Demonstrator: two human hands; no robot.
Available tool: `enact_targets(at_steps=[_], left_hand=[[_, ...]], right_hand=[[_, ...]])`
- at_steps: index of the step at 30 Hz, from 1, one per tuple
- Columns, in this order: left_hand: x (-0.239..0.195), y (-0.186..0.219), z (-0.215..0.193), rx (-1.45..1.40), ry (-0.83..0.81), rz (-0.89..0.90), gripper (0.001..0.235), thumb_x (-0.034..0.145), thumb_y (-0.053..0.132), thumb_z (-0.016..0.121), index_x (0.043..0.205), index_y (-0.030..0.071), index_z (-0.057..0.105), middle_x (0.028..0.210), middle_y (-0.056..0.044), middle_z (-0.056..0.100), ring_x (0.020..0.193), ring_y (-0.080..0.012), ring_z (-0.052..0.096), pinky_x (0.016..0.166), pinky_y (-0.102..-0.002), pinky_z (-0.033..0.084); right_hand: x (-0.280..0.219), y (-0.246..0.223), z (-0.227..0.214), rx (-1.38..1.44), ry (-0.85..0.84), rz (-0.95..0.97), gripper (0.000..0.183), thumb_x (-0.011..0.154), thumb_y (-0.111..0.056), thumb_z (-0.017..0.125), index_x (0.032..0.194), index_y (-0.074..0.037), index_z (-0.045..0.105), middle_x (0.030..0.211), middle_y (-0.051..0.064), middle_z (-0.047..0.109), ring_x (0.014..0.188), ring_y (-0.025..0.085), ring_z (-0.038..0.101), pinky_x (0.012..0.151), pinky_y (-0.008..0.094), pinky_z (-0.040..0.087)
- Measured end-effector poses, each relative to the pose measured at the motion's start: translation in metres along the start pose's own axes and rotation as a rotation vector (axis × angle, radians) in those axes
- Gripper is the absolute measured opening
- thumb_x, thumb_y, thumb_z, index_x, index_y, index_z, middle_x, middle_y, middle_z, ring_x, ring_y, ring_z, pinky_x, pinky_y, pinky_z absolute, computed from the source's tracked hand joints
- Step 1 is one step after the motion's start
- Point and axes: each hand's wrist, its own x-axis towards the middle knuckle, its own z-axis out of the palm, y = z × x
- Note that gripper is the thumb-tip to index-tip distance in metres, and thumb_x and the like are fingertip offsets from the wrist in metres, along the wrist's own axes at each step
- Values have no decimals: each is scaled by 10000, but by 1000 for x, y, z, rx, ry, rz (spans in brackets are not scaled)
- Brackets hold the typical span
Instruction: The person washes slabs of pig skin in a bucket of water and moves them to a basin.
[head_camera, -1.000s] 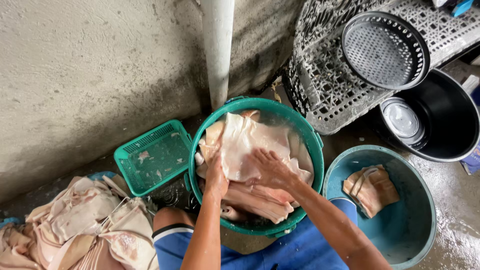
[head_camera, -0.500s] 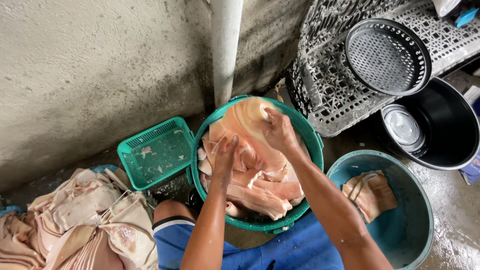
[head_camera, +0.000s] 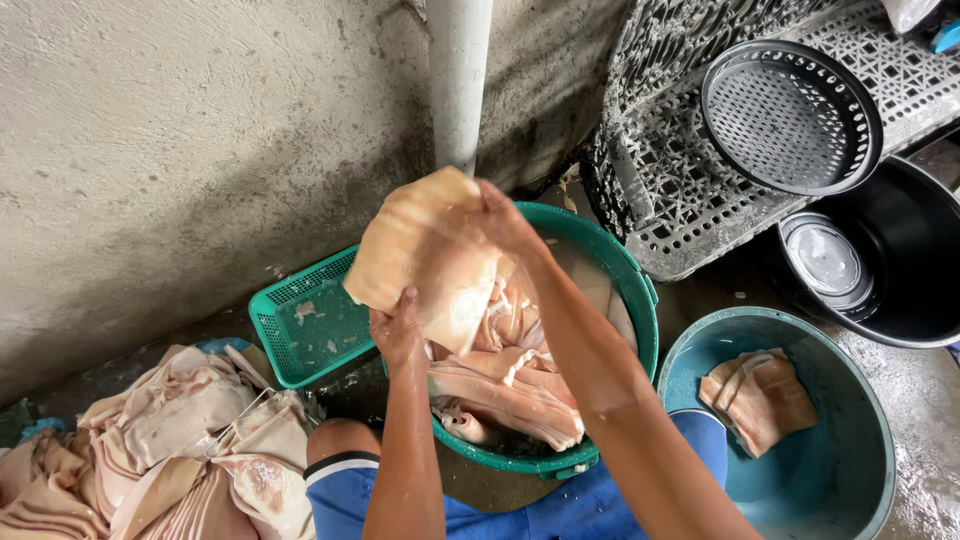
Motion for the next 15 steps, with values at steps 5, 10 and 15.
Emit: enact_targets(at_steps=[5, 10, 15], left_hand=[[15, -45, -33, 802, 251, 108, 337, 921, 163, 814, 975, -59, 566, 960, -186, 680, 826, -232, 642, 728, -408, 537], [-2, -45, -31, 1002, 327, 14, 410, 920, 191, 820, 962, -116, 552, 933, -232, 648, 776, -290, 617, 707, -410, 520], [-34, -44, -15, 551, 146, 202, 276, 937, 108, 724, 1071, -104, 609, 1046, -184, 721, 889, -221, 686, 782, -344, 556]], right_hand=[[12, 106, -6, 126, -84, -28, 852, 870, 139, 616, 1620, -100, 289, 1564, 154, 429, 1035, 197, 553, 832, 302, 499], [-42, 132, -16, -376, -6, 63, 683, 912, -59, 714, 1553, -93, 481, 1535, 145, 596, 1355, 262, 622, 1044, 378, 573], [-68, 90, -5, -342, 162, -64, 939, 807, -285, 820, 1564, -108, 294, 1561, 157, 400, 1355, 316, 512, 1029, 459, 551]])
